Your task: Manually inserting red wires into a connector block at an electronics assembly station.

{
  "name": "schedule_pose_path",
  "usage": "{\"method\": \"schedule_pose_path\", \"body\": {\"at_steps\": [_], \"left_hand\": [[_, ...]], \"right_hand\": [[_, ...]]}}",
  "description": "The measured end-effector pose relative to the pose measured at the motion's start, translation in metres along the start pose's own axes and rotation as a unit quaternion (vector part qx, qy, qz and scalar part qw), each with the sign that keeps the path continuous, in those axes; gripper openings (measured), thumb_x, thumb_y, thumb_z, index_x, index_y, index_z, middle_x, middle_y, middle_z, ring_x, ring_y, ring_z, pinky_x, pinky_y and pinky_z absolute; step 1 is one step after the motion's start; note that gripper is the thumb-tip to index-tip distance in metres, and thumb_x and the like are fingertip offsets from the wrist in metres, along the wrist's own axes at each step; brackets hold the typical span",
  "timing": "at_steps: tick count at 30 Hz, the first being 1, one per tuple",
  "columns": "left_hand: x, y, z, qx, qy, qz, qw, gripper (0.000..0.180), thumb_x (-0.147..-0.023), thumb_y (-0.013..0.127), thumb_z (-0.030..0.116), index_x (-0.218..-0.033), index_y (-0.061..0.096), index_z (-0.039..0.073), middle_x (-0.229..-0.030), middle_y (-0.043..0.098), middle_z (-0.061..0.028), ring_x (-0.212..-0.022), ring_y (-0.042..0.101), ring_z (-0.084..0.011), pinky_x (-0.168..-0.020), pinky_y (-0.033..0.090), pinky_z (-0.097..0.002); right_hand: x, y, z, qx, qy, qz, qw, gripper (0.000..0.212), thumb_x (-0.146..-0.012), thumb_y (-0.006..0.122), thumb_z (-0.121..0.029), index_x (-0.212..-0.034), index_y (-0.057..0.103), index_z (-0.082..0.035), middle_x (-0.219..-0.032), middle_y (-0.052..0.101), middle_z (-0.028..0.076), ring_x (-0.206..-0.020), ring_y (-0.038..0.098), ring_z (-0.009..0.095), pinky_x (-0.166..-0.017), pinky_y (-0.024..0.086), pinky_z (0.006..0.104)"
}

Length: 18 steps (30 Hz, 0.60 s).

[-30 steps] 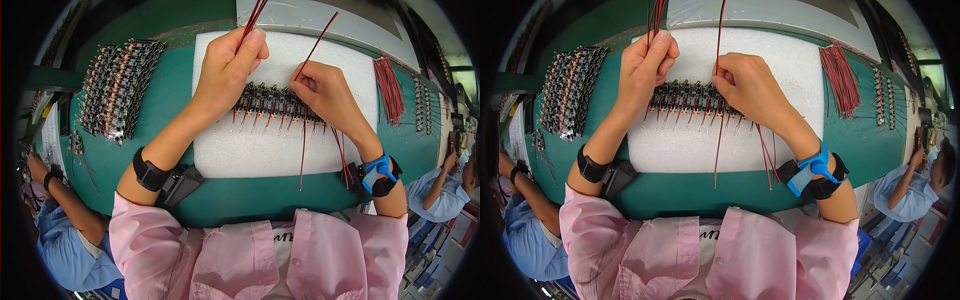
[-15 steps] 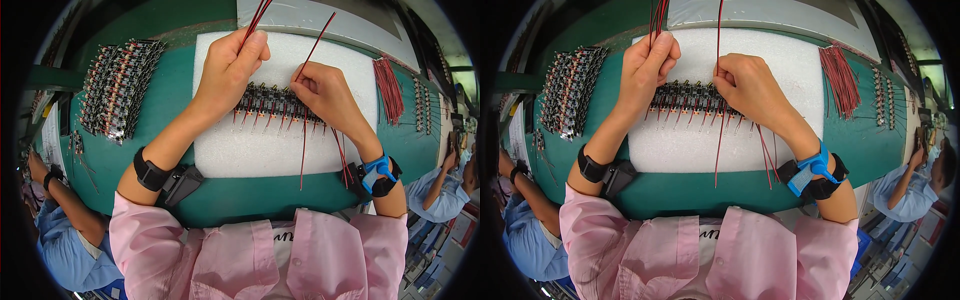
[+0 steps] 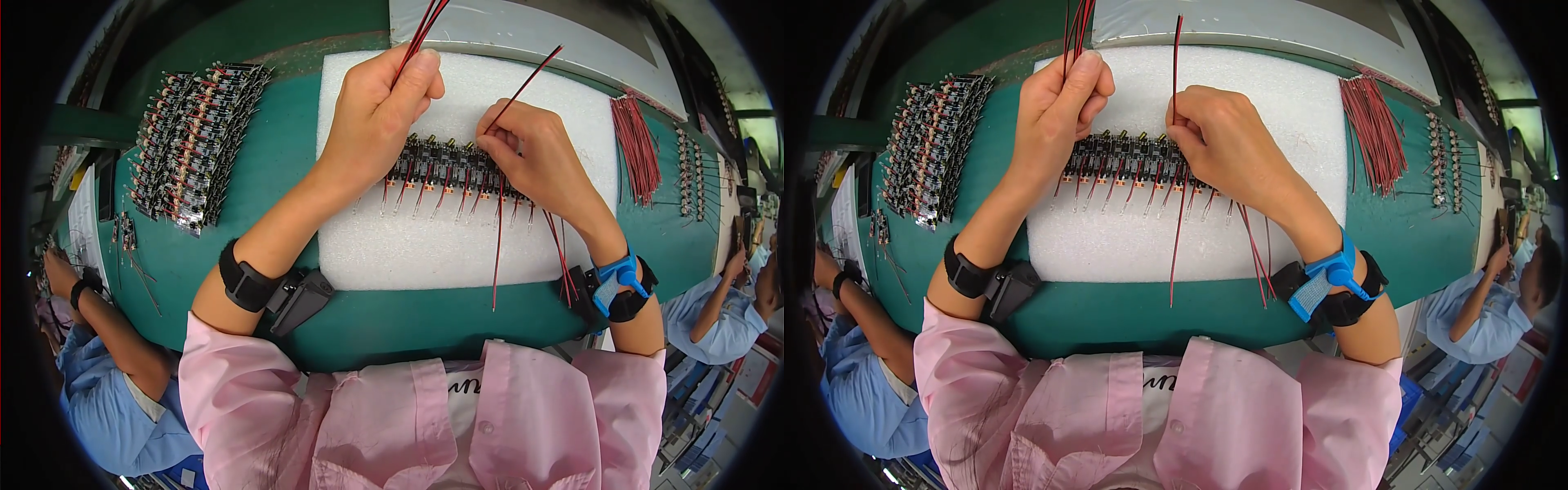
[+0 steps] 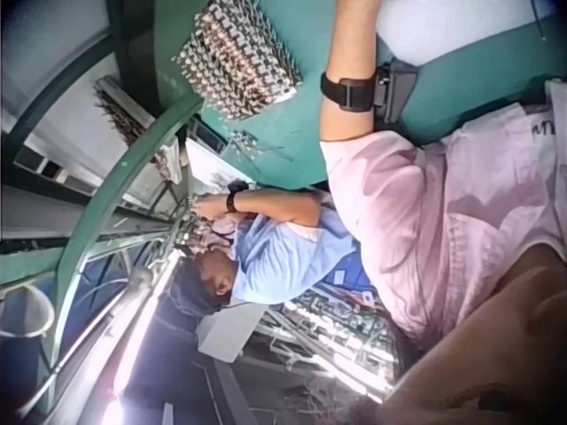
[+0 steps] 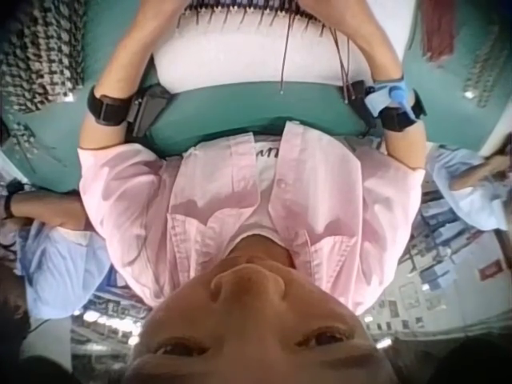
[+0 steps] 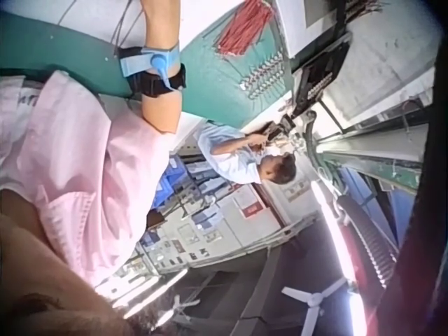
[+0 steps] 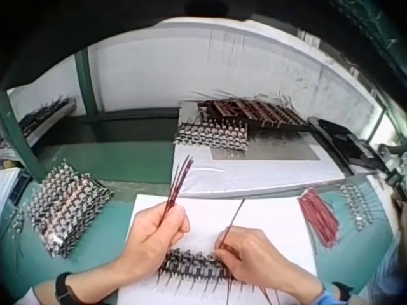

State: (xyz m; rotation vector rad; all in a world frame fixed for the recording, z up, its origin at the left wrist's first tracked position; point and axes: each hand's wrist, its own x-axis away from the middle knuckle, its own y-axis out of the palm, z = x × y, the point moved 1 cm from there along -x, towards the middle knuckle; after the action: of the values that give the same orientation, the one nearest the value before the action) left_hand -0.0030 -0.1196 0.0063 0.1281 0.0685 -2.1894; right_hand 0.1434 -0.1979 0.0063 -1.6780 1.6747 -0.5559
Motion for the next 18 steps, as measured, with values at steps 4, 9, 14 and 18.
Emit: {"method": "schedule_pose_path", "body": {"at_steps": [4, 9, 14, 18], "left_hand": [[0.0004, 0.0003, -0.0002, 0.000, 0.002, -0.001, 1.000, 0.034, -0.084, 0.042, 0.028, -0.062, 0.046, 0.003, -0.050, 0.032, 0.0043, -0.046, 0.028, -0.0030, -0.041, 0.022, -0.0189], [0.0007, 0.0005, 0.0003, -0.004, 0.004, 0.000, 1.000, 0.034, -0.084, 0.042, 0.028, -0.062, 0.046, 0.003, -0.050, 0.033, 0.0041, -0.047, 0.029, -0.0030, -0.041, 0.023, -0.0188], [0.0009, 0.0004, 0.0006, -0.007, 0.005, 0.001, 1.000, 0.033, -0.084, 0.042, 0.028, -0.062, 0.046, 0.003, -0.050, 0.033, 0.0039, -0.047, 0.030, -0.0030, -0.041, 0.023, -0.0185], [0.0006, 0.0004, 0.0010, -0.001, 0.002, 0.000, 1.000, 0.033, -0.084, 0.042, 0.027, -0.062, 0.046, 0.003, -0.050, 0.034, 0.0040, -0.047, 0.030, -0.0029, -0.041, 0.023, -0.0184]], "right_hand": [[0.0001, -0.0008, -0.0003, 0.009, -0.005, -0.006, 1.000, 0.005, -0.066, 0.055, 0.002, -0.070, 0.052, 0.002, -0.060, 0.049, 0.007, -0.052, 0.044, 0.014, -0.049, 0.037, 0.0240], [0.0005, -0.0004, -0.0003, 0.008, -0.007, -0.002, 1.000, 0.005, -0.066, 0.054, 0.003, -0.071, 0.051, 0.003, -0.061, 0.049, 0.007, -0.052, 0.044, 0.014, -0.050, 0.038, 0.0242], [0.0004, 0.0005, -0.0004, 0.005, -0.010, -0.001, 1.000, 0.004, -0.067, 0.054, 0.003, -0.070, 0.051, 0.003, -0.061, 0.049, 0.007, -0.052, 0.044, 0.014, -0.049, 0.038, 0.0242], [-0.0003, 0.0012, -0.0009, 0.012, -0.025, 0.007, 1.000, 0.004, -0.067, 0.054, 0.004, -0.070, 0.051, 0.003, -0.061, 0.049, 0.008, -0.052, 0.044, 0.015, -0.049, 0.038, 0.0245]]}}
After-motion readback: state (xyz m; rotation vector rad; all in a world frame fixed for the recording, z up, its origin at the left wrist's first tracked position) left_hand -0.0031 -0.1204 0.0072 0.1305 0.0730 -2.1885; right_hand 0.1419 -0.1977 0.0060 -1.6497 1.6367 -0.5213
